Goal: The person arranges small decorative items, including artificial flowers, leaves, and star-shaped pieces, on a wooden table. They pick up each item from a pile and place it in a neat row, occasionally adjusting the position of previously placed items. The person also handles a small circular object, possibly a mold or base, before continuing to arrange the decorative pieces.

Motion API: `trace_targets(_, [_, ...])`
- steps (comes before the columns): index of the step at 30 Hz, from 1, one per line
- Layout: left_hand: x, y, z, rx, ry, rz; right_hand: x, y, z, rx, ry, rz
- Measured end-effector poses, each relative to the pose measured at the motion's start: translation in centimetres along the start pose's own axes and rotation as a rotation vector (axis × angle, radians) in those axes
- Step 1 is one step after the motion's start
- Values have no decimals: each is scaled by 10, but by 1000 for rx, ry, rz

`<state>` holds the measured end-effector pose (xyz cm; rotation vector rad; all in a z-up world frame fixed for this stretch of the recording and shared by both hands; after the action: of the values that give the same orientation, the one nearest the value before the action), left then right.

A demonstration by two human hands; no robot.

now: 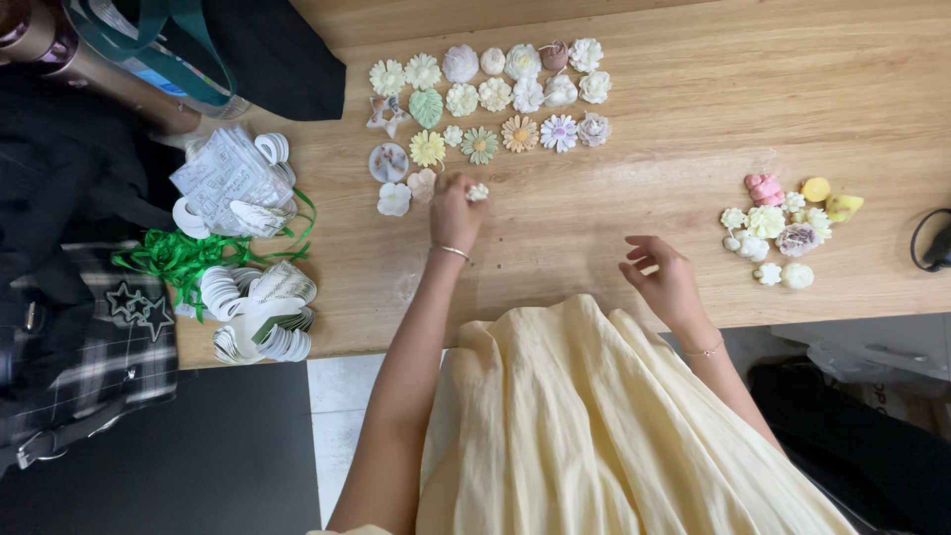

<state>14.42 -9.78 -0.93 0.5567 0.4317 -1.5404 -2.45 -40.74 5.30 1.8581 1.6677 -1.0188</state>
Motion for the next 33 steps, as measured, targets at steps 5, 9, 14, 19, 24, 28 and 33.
trace_targets(5, [-13,31,-26,-57,218,-21,-6,-22,46,103,-52,28])
trace_targets(9, [-13,30,-22,65,369,-24,-2,-31,61,111,-69,19])
trace_targets(14, [-14,27,-15,117,433,-9,-11,-32,69,131,-73,49])
trace_targets(19, [-15,39,-11,106,448,-28,-34,-24,67,116,-110,95])
trace_targets(24, [-14,47,-9,94,462,-33,-45,-26,81,184,-117,132])
trace_targets(28, [-17,40,-3,146,457,-53,-69,-37,125,287,-170,283])
trace_targets(33, [-27,22,15,218,318,-55,-104,-42,171,408,-491,457])
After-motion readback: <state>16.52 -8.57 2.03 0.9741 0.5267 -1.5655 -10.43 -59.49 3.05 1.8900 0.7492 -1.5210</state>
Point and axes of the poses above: each hand's wrist, its own y-axis towards the middle knuckle, its own x-axis out of the palm, z = x × y, the point moved 9 cm from there along y, towards the middle knuckle, and after that the axes turned 11 degrees about -y, right-handed, at the moved point
